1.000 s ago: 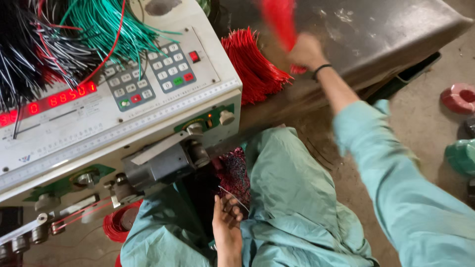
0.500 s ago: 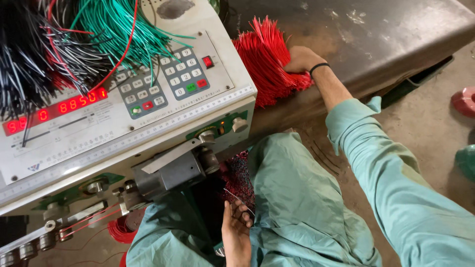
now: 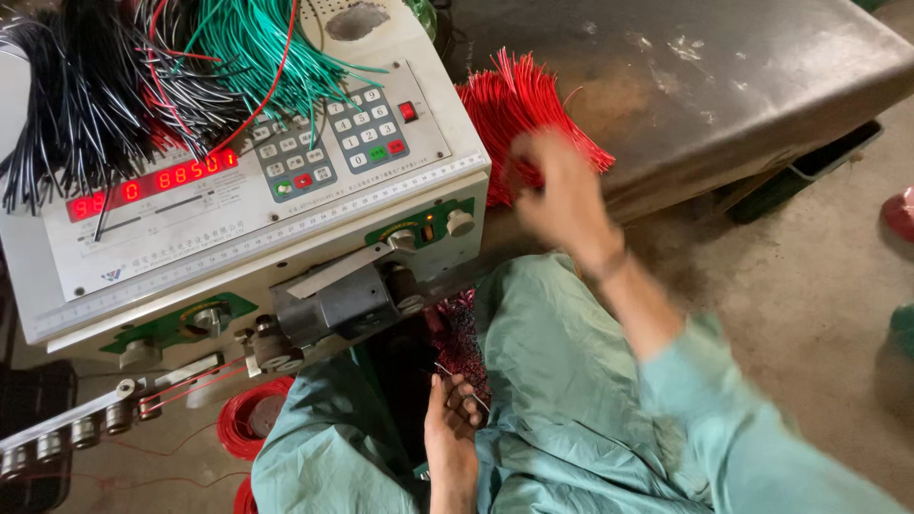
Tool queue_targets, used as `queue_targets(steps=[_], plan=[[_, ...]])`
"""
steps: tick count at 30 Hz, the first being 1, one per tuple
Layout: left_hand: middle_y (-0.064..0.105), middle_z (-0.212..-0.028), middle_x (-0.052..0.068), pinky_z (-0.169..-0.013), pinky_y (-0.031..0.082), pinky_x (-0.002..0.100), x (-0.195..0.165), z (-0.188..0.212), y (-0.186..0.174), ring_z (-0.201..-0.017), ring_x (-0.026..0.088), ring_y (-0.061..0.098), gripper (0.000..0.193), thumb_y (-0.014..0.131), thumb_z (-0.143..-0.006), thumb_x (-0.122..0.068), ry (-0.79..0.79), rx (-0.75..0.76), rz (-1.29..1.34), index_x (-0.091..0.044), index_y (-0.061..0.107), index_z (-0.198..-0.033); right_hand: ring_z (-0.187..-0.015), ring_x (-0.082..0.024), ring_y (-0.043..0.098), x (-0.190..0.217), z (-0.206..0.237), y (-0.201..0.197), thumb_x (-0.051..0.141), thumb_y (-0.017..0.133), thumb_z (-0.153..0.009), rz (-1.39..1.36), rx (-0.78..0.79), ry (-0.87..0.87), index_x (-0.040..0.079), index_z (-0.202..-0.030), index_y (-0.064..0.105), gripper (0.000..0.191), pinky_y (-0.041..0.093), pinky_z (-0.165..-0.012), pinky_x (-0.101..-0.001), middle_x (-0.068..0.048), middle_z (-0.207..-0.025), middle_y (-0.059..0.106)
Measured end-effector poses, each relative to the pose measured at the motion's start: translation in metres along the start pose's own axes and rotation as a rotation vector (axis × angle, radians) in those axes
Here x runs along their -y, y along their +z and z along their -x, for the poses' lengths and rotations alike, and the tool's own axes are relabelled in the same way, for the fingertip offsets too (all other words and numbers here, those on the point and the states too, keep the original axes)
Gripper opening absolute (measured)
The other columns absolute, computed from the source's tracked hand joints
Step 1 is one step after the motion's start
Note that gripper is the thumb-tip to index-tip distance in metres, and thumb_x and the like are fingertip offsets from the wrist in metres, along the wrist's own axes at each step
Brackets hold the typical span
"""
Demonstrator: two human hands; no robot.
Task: The person sits on the floor in front of an automatic wire cutting and stripping machine, feeding bundles of red insulated wire into the machine's guide. The machine cuts the wire into short lengths, and the person gathers the cut pieces into a growing bundle, occasionally clearing trimmed scraps from the collection area.
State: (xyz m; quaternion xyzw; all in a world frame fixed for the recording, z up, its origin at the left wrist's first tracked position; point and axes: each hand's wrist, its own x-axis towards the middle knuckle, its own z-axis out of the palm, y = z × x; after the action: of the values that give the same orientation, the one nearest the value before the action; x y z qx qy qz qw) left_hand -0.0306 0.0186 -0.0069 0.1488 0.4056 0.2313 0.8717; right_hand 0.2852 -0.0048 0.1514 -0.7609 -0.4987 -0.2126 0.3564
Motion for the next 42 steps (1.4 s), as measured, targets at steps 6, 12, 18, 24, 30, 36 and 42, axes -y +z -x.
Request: queue_targets(steps=[6, 12, 18, 24, 30, 36, 42], plan=[[0.064, -0.086, 0.003, -0.063, 0.04, 0.027, 0.009, -0.004, -0.007, -0.071, 0.013, 0.053, 0.038, 0.057, -0.101, -0.043, 0.007, 0.023, -0.063, -0.007, 0.066, -0.105, -0.083, -0.031, 0.068, 0.098, 0.104, 0.016, 0.033, 0.069, -0.096, -0.323, 0.642, 0.032, 0.011, -0.097, 0.071, 0.023, 0.054, -0.071, -0.0433, -0.011, -0.09, 0.07], [0.065, -0.089, 0.001, -0.066, 0.04, 0.026, 0.002, -0.002, -0.004, -0.075, 0.011, 0.056, 0.036, 0.055, -0.101, -0.044, 0.009, 0.04, -0.08, -0.009, 0.065, -0.106, -0.08, -0.031, 0.071, 0.083, 0.133, 0.05, 0.04, 0.072, -0.085, -0.222, 0.899, -0.094, 0.011, -0.106, 0.069, 0.036, 0.051, -0.075, -0.0488, -0.008, -0.082, 0.074], [0.064, -0.084, 0.0, -0.065, 0.04, 0.026, 0.003, -0.003, -0.01, -0.071, 0.01, 0.054, 0.039, 0.056, -0.101, -0.046, 0.091, 0.035, -0.077, -0.008, 0.066, -0.105, -0.079, -0.032, 0.071, 0.078, 0.134, 0.057, 0.04, 0.075, -0.082, -0.163, 0.901, -0.155, 0.012, -0.103, 0.072, 0.036, 0.052, -0.077, -0.0477, -0.01, -0.081, 0.074], [0.064, -0.085, 0.001, -0.065, 0.04, 0.028, -0.009, 0.003, -0.024, -0.073, 0.012, 0.054, 0.038, 0.058, -0.101, -0.045, 0.213, -0.021, -0.044, -0.009, 0.066, -0.105, -0.08, -0.031, 0.072, 0.081, 0.131, 0.055, 0.042, 0.074, -0.083, -0.186, 0.951, -0.126, 0.012, -0.104, 0.072, 0.036, 0.055, -0.076, -0.0464, -0.008, -0.084, 0.076], [0.067, -0.116, 0.008, -0.093, 0.046, 0.032, -0.043, 0.044, -0.04, -0.108, 0.018, 0.059, 0.039, 0.065, -0.097, -0.036, 0.694, -0.267, -0.474, -0.004, 0.067, -0.12, -0.079, -0.028, 0.072, 0.082, 0.133, 0.055, 0.043, 0.074, -0.084, -0.201, 0.963, -0.131, 0.013, -0.102, 0.072, 0.034, 0.054, -0.077, -0.043, -0.004, -0.081, 0.076], [0.043, -0.153, 0.01, -0.111, 0.035, 0.034, -0.04, 0.121, -0.058, -0.138, 0.021, 0.044, 0.044, 0.064, -0.096, -0.031, 0.771, -0.472, -0.588, -0.007, 0.061, -0.132, -0.08, -0.028, 0.071, 0.077, 0.136, 0.053, 0.042, 0.073, -0.085, -0.239, 0.928, -0.156, 0.014, -0.102, 0.071, 0.033, 0.052, -0.078, -0.0432, -0.003, -0.082, 0.076], [0.034, -0.161, 0.013, -0.107, 0.039, 0.036, -0.025, 0.172, -0.061, -0.139, 0.022, 0.042, 0.046, 0.064, -0.095, -0.031, 0.86, -0.532, -0.626, -0.008, 0.058, -0.134, -0.08, -0.03, 0.071, 0.073, 0.139, 0.055, 0.043, 0.073, -0.084, -0.249, 0.898, -0.182, 0.014, -0.099, 0.07, 0.032, 0.054, -0.075, -0.0447, -0.003, -0.082, 0.076]])
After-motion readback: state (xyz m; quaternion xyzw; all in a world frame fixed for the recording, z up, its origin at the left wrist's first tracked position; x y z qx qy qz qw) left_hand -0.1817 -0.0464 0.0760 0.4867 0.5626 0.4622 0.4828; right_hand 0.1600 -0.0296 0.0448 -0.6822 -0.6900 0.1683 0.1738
